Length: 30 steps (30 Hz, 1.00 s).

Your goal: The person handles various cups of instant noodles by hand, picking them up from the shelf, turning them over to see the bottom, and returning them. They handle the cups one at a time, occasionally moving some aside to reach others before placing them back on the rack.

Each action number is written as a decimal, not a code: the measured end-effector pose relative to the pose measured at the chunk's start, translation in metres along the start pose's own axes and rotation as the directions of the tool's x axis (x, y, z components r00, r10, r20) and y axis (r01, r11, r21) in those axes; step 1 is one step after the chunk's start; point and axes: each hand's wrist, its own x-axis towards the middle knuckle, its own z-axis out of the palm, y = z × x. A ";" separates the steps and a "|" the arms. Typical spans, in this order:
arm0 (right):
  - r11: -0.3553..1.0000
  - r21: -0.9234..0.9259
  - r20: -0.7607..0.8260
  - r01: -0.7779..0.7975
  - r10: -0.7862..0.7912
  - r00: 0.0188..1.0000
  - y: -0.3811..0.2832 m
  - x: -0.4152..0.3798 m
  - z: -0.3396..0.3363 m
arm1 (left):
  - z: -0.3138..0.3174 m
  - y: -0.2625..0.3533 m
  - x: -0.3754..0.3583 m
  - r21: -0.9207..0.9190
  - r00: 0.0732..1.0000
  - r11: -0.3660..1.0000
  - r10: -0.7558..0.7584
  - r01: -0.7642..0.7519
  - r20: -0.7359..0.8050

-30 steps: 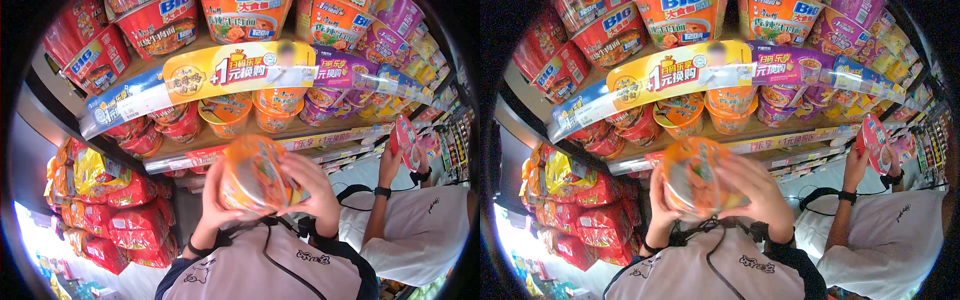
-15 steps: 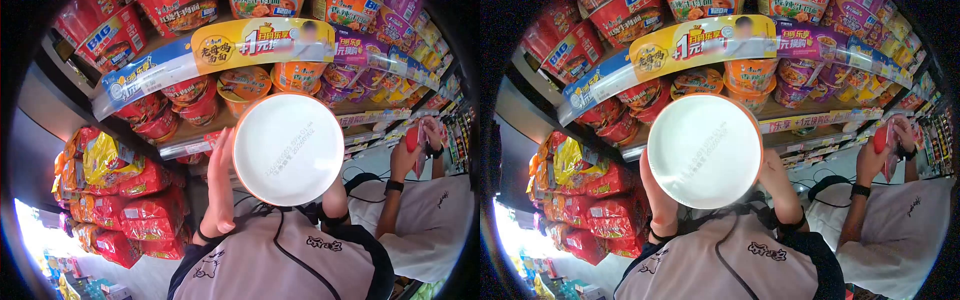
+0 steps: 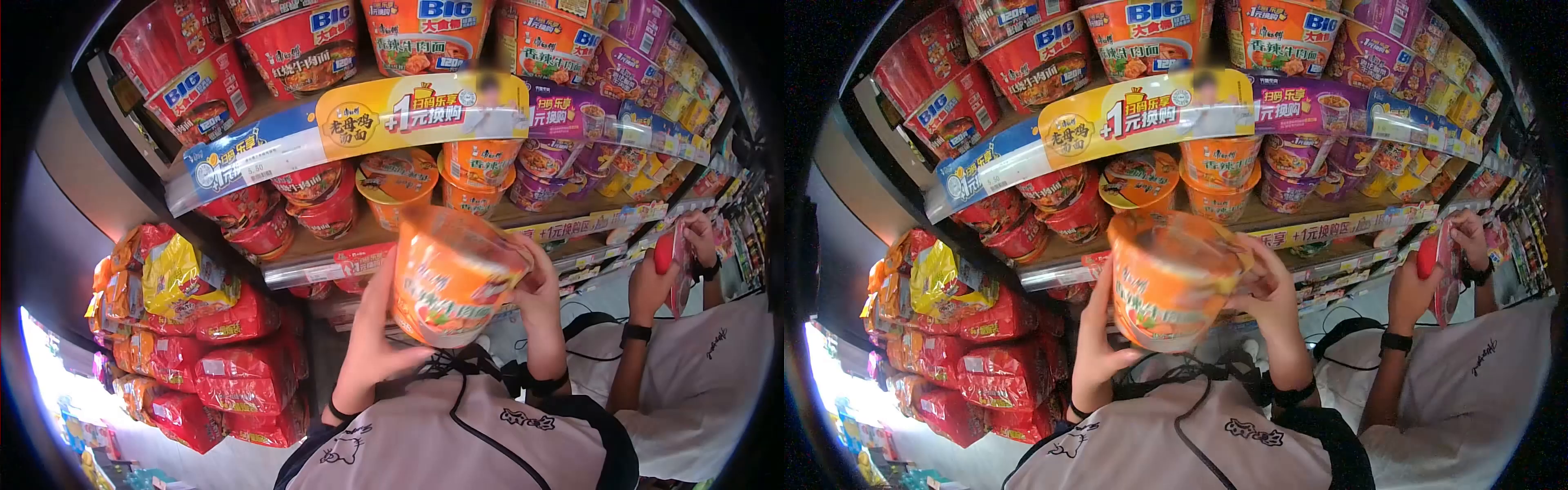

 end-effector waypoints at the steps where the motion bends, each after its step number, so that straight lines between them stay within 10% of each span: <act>1: 1.000 0.025 -0.027 -0.011 0.012 1.000 0.000 -0.001 0.003 | 0.003 0.002 -0.001 0.077 0.997 0.994 -0.082 0.081 0.010; 13: 0.995 -0.075 0.116 0.065 -0.056 0.992 0.007 0.008 0.021 | -0.003 -0.030 0.032 -0.279 0.925 0.960 -0.105 -0.001 -0.365; 24: 0.968 -0.250 -0.115 -0.032 0.003 0.993 0.003 0.005 0.003 | -0.018 -0.074 0.131 -0.168 0.858 0.940 0.187 -0.298 -0.478; 30: 0.909 -0.404 -0.109 0.099 -0.156 0.982 0.003 0.041 -0.014 | -0.005 -0.082 0.150 0.078 0.853 0.981 0.195 -0.179 -0.484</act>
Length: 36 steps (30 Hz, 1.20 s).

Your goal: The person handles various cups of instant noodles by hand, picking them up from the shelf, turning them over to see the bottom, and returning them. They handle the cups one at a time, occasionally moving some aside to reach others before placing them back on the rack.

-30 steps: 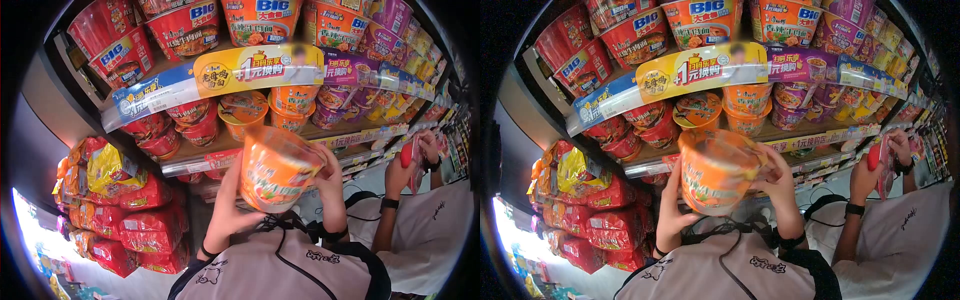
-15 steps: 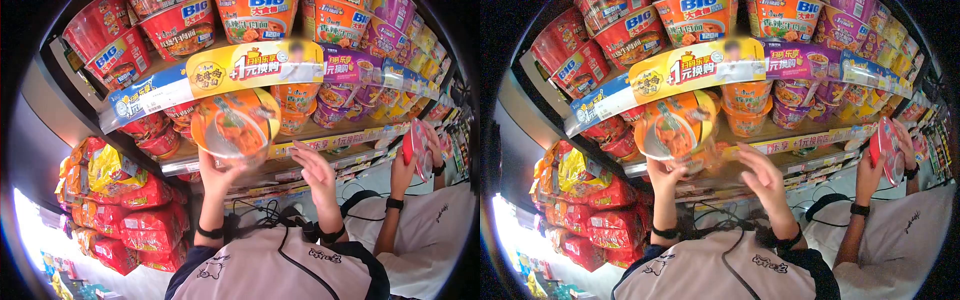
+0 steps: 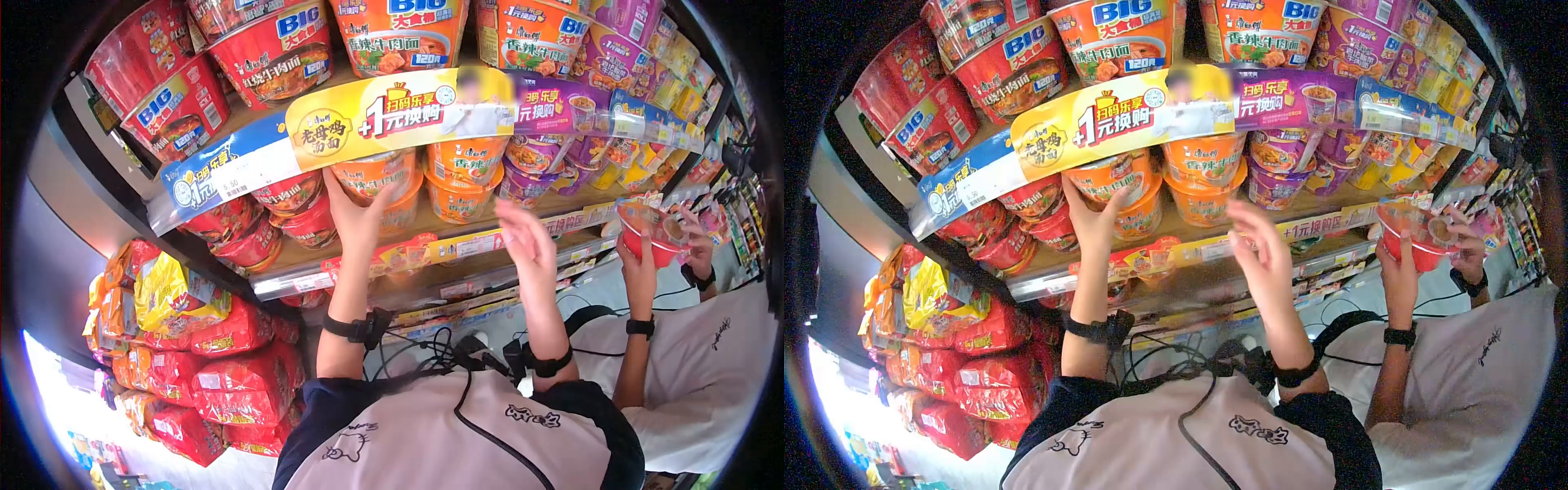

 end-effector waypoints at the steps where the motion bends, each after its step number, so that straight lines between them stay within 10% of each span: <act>1: 0.998 -0.038 -0.047 0.045 -0.047 0.998 0.006 0.012 -0.002 | 0.001 0.003 -0.002 0.055 1.000 0.998 -0.003 0.004 -0.012; 10: 0.788 -0.600 -0.151 0.140 -0.284 0.947 0.017 0.094 0.038 | 0.003 0.004 -0.005 0.320 1.000 0.948 0.010 -0.006 -0.011; 17: 0.965 -0.152 -0.179 0.214 -0.239 0.954 0.024 0.082 0.016 | -0.001 -0.005 -0.010 0.490 0.994 0.865 0.105 -0.110 0.038; 20: 0.938 -0.235 -0.020 0.256 -0.268 0.963 0.008 0.063 -0.008 | -0.001 -0.018 -0.011 0.531 0.985 0.833 0.169 -0.155 0.021; 25: 0.951 -0.033 0.026 0.307 -0.306 0.952 0.003 0.031 -0.033 | 0.000 -0.011 -0.014 0.299 0.988 0.947 0.143 -0.117 -0.064; 30: 0.962 0.269 -0.078 0.053 -0.034 0.996 -0.022 0.014 -0.023 | -0.006 0.018 -0.049 0.473 0.923 0.803 0.378 -0.363 0.068; 33: 0.880 0.456 -0.010 -0.136 0.158 0.987 -0.010 0.005 -0.025 | 0.000 0.031 -0.058 0.344 0.683 0.590 0.645 -0.730 0.344; 36: 0.733 0.594 0.203 -0.330 0.260 0.944 0.010 -0.007 -0.012 | 0.000 0.055 -0.065 0.141 0.719 0.714 0.636 -0.686 0.280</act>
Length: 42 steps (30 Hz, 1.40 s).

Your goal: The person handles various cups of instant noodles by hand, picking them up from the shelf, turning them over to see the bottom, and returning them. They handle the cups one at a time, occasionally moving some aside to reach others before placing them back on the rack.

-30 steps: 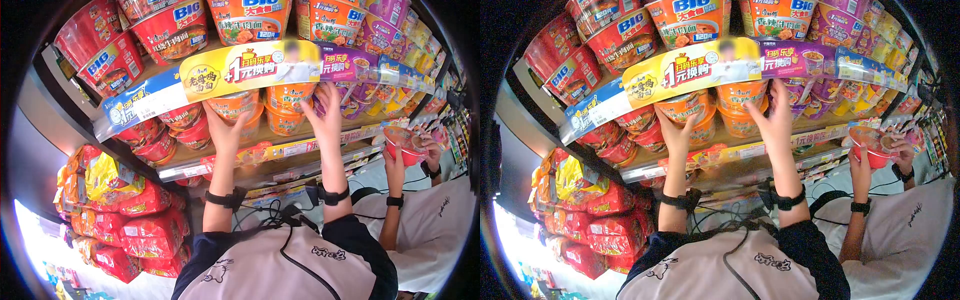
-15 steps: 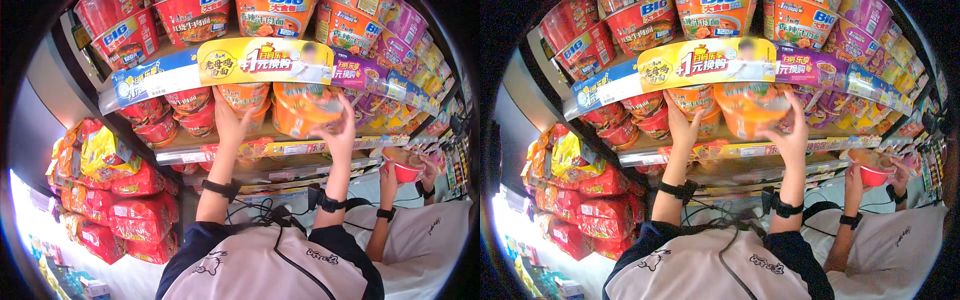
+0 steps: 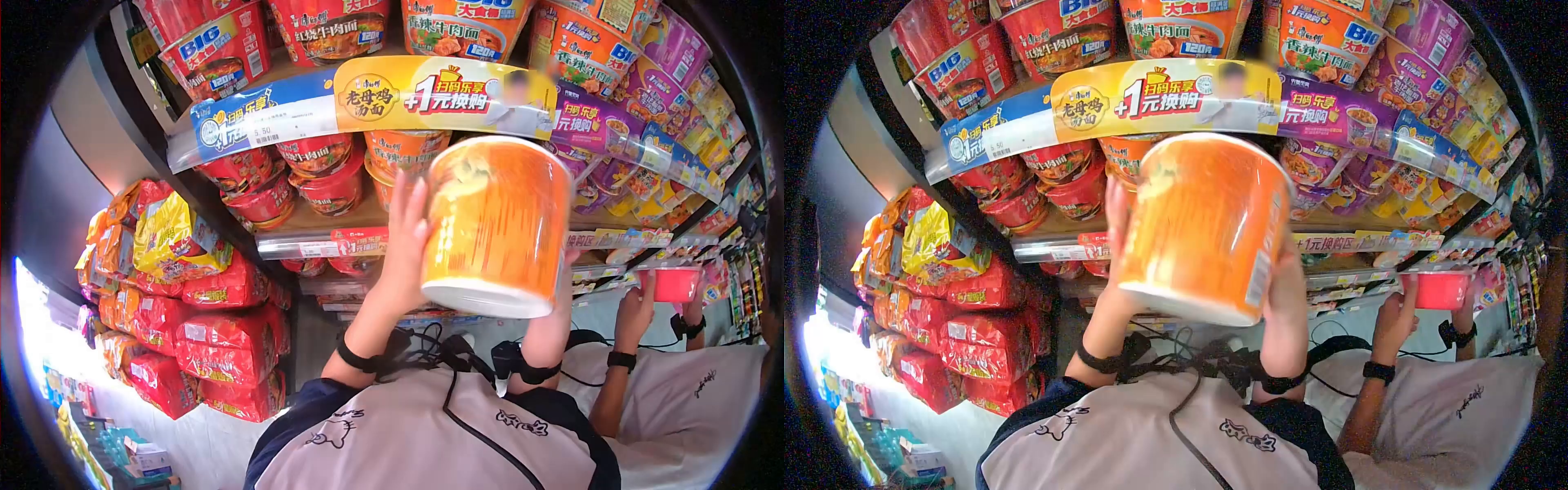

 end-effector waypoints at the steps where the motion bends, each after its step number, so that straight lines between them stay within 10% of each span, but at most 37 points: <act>1: 0.999 0.031 0.042 -0.039 0.037 0.998 0.007 -0.003 0.000 | -0.004 0.006 0.004 -0.088 0.999 0.995 -0.043 0.041 -0.013; 7: 0.906 -0.422 0.184 -0.032 0.121 0.975 -0.009 -0.026 0.049 | -0.042 0.034 0.014 -0.455 0.921 0.826 -0.389 0.333 -0.030; 14: 0.902 -0.422 0.333 -0.090 0.247 0.910 -0.007 -0.030 0.037 | -0.057 0.031 0.006 -0.371 0.972 0.906 -0.231 0.204 -0.030; 21: 0.903 -0.431 0.363 0.004 0.169 0.916 -0.017 -0.026 0.055 | -0.059 0.042 0.002 -0.516 0.912 0.764 -0.401 0.387 0.090; 26: 0.914 -0.406 0.338 -0.016 0.166 0.926 -0.020 -0.027 0.062 | -0.071 0.065 0.016 -0.441 0.603 0.443 -0.720 0.781 0.344; 42: 0.887 -0.452 0.338 0.094 0.073 0.938 -0.017 -0.017 0.048 | -0.079 0.049 0.021 -0.189 0.560 0.568 -0.598 0.801 0.573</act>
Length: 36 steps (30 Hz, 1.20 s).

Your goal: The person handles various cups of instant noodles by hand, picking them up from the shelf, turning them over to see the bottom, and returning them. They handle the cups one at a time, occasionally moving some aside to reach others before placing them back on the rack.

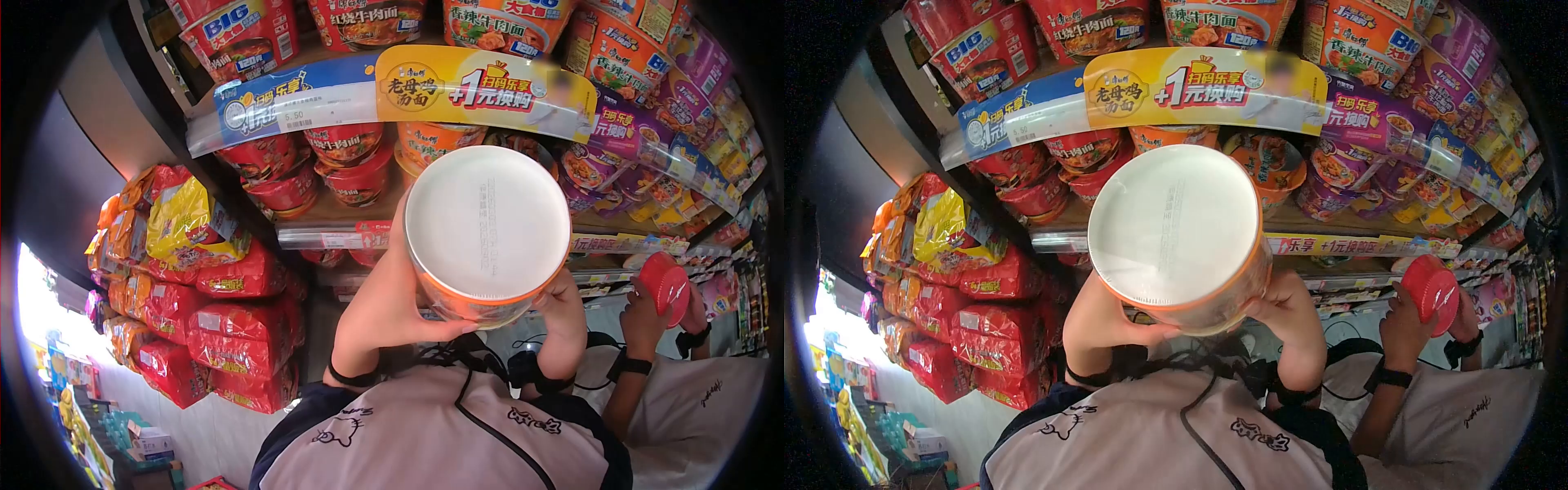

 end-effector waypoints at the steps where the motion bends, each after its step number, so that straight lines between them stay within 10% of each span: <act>1: 1.000 -0.007 -0.017 0.010 -0.010 1.000 0.003 -0.001 -0.002 | 0.000 0.000 0.000 0.015 1.000 1.000 0.005 -0.005 0.003; 15: 0.998 0.055 -0.204 0.011 0.001 0.979 0.000 -0.011 -0.013 | 0.005 -0.005 -0.008 0.085 0.969 0.976 0.209 -0.199 -0.130; 18: 0.999 0.045 -0.202 0.013 -0.003 0.979 -0.006 -0.012 -0.021 | 0.006 -0.006 -0.001 0.324 0.837 0.842 0.507 -0.431 -0.205; 25: 0.999 0.045 -0.210 0.001 0.009 0.978 -0.005 -0.010 -0.028 | 0.025 -0.009 0.009 0.774 0.603 0.492 0.777 -0.398 -0.184; 36: 0.994 0.104 -0.236 -0.012 0.036 0.971 0.011 -0.002 -0.026 | 0.019 -0.009 0.016 0.616 0.820 0.615 0.565 -0.492 0.092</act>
